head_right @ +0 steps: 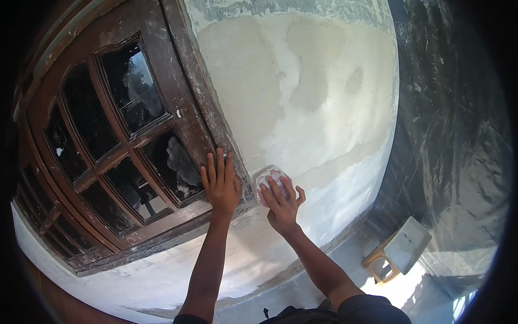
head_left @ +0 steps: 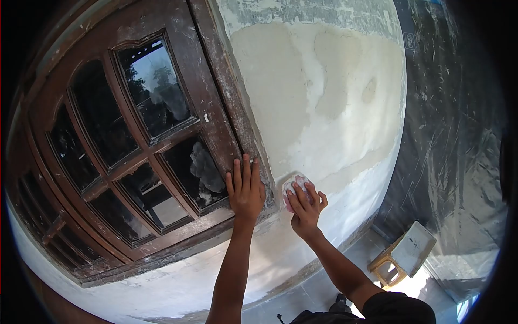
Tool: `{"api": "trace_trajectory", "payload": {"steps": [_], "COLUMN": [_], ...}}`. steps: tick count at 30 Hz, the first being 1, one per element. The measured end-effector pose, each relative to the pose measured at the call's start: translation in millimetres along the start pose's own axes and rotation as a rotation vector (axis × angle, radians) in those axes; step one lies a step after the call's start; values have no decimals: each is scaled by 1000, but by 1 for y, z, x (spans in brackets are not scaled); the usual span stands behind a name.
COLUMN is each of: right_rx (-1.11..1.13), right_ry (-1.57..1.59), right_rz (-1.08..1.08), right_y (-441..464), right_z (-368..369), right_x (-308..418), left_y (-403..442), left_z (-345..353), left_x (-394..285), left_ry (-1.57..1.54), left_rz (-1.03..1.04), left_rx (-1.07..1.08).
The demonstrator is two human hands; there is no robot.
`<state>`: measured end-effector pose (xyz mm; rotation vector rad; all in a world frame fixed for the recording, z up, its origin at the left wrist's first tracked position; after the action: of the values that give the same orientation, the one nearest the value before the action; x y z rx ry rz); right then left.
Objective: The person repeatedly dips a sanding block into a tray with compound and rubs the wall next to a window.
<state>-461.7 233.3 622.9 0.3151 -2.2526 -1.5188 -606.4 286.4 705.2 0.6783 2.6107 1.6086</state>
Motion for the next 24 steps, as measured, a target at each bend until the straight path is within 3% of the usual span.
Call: {"api": "trace_trajectory", "payload": {"steps": [5, 10, 15, 19, 24], "right_rx": [-102, 67, 174, -109, -30], "right_ry": [14, 9, 2, 63, 68], "right_rz": [-69, -36, 54, -38, -34], "right_y": [78, -8, -31, 64, 36], "right_z": [-14, 26, -1, -28, 15], "right_x": [22, 7, 6, 21, 3], "left_y": [-2, -3, -2, -3, -4], "left_z": [2, 3, 3, 2, 2], "left_x": [1, 1, 0, -2, -2], "left_ry": [-25, -11, -2, -15, -3], "left_rz": [1, 0, -4, 1, 9], "left_rx": [13, 24, 10, 20, 9]}}
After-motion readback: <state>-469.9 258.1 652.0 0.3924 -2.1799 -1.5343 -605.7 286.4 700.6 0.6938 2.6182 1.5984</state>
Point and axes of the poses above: each hand's wrist, its own y-axis towards the middle knuckle, its own z-axis out of the palm, x = y × z, the point moved 6 cm from there along y, towards the middle knuckle, and after that the axes turned 11 degrees about x, right-handed, at the moved point
